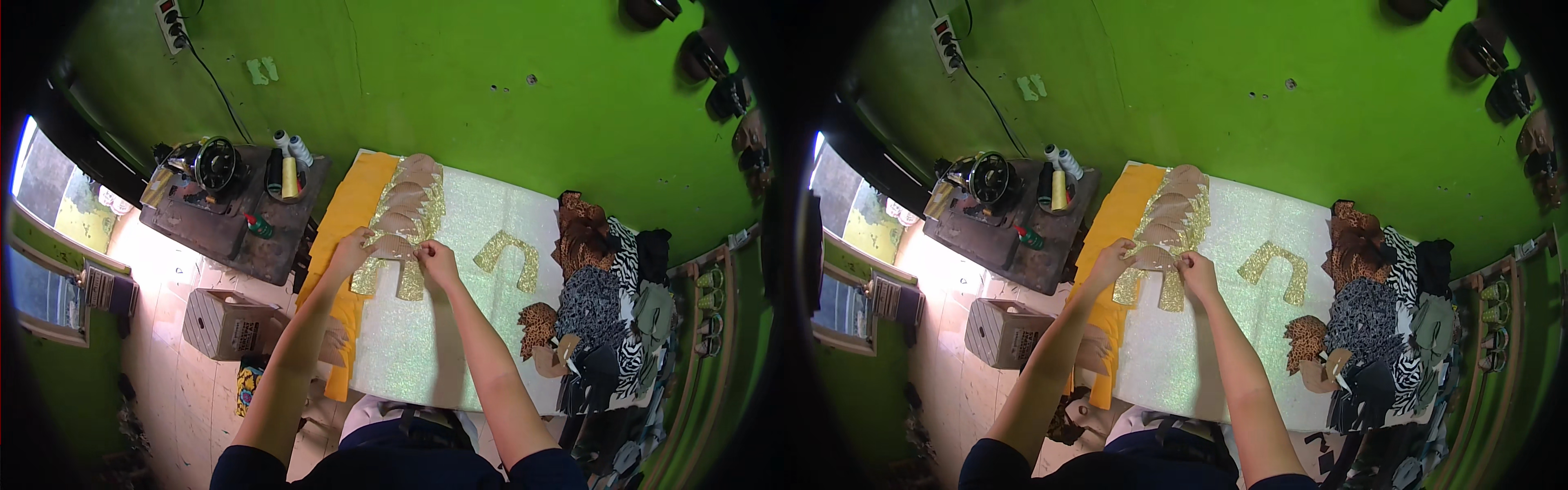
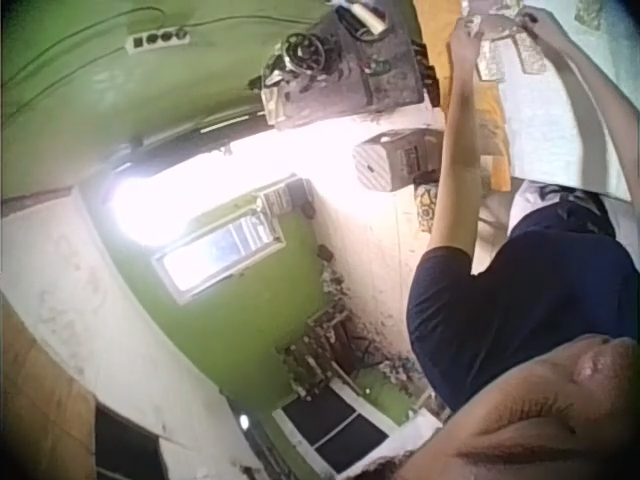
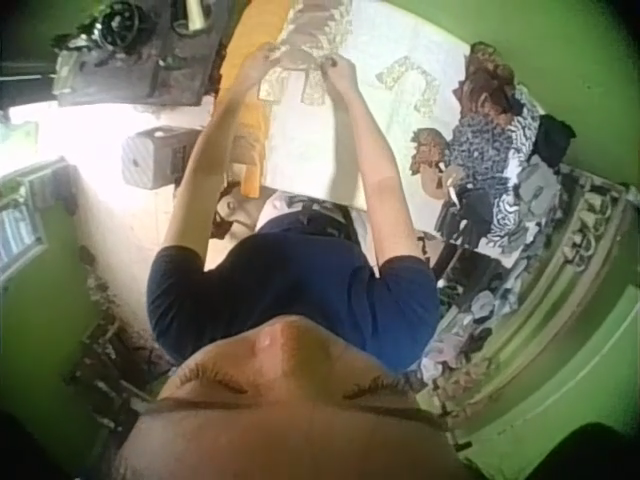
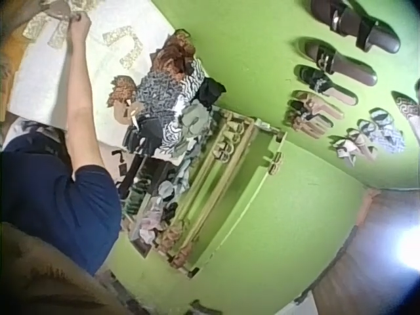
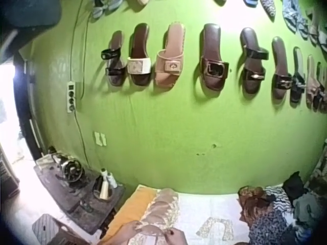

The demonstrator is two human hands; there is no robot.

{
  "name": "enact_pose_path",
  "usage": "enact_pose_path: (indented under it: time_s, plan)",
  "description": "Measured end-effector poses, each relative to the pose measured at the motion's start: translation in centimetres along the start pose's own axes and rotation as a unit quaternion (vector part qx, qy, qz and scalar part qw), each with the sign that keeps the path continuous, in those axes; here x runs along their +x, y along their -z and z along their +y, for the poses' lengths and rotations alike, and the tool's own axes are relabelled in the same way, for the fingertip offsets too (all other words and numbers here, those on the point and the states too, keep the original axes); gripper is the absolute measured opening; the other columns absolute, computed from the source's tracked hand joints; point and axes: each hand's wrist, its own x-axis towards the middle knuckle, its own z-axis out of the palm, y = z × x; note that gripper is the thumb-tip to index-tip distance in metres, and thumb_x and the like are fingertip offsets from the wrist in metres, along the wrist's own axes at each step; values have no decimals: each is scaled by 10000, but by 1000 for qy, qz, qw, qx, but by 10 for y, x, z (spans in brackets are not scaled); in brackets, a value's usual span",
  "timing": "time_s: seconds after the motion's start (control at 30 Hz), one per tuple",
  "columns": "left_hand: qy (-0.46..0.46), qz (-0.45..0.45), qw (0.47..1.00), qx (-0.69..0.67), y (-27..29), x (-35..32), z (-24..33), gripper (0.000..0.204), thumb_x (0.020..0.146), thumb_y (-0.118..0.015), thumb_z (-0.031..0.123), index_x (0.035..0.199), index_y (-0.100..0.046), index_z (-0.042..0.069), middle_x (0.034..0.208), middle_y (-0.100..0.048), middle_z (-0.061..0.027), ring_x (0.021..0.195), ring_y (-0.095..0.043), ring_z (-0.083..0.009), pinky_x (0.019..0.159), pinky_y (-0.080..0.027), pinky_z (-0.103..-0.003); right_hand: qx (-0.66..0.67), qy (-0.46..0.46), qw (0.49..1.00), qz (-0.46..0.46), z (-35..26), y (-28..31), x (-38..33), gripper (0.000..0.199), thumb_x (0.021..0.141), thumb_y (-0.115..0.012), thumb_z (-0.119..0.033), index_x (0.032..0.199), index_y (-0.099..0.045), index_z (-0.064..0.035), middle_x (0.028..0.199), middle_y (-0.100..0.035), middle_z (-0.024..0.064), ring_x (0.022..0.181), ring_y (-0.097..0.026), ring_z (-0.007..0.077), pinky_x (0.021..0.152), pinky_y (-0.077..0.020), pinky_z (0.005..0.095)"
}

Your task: Sorting and arranging various fabric components for assembly on a work table.

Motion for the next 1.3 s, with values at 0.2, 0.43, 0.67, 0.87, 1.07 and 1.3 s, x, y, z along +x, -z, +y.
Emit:
enact_pose_path:
  time_s: [0.2,0.43,0.67,0.87,1.07,1.3]
  plan:
    - [21,88,996,13,-6,23,-24,336,742,-604,104,1056,-502,40,920,-558,-153,858,-556,-308,744,-459,-368,-27,7,999,37,-14,-10,28,262,771,-625,-193,956,-594,-11,811,-621,138,727,-602,237,670,-466,310]
    - [-101,83,974,186,-49,44,25,319,739,-558,86,1049,-507,31,1007,-507,-163,976,-473,-342,845,-392,-412,-137,81,972,172,17,40,8,246,799,-575,-183,990,-561,-30,937,-557,141,857,-539,295,751,-434,368]
    - [-231,-69,959,152,-151,61,98,335,763,-528,122,1094,-504,80,1059,-496,-101,987,-486,-277,843,-398,-387,-318,3,891,323,64,142,-24,350,749,-515,-68,1097,-493,-42,1072,-499,164,1021,-453,338,869,-360,432]
    - [-345,-107,908,213,-225,81,136,386,774,-526,158,1150,-485,79,1162,-479,-96,1065,-468,-247,906,-378,-376,-361,-11,903,232,84,188,-31,532,722,-514,-76,1236,-381,-36,1251,-404,181,1188,-346,352,979,-300,430]
    - [-306,-138,915,223,-250,77,149,414,757,-573,197,1145,-483,81,1162,-466,-97,1081,-437,-261,880,-375,-384,-196,-144,939,243,102,202,-27,495,693,-634,-132,1154,-477,-44,985,-556,195,922,-548,340,804,-443,381]
    - [-140,-230,961,63,-218,33,142,240,756,-595,162,969,-578,53,897,-600,-152,844,-587,-288,754,-455,-363,-39,-79,984,154,98,193,-58,263,760,-614,-186,955,-588,-12,791,-618,138,705,-590,258,668,-455,328]
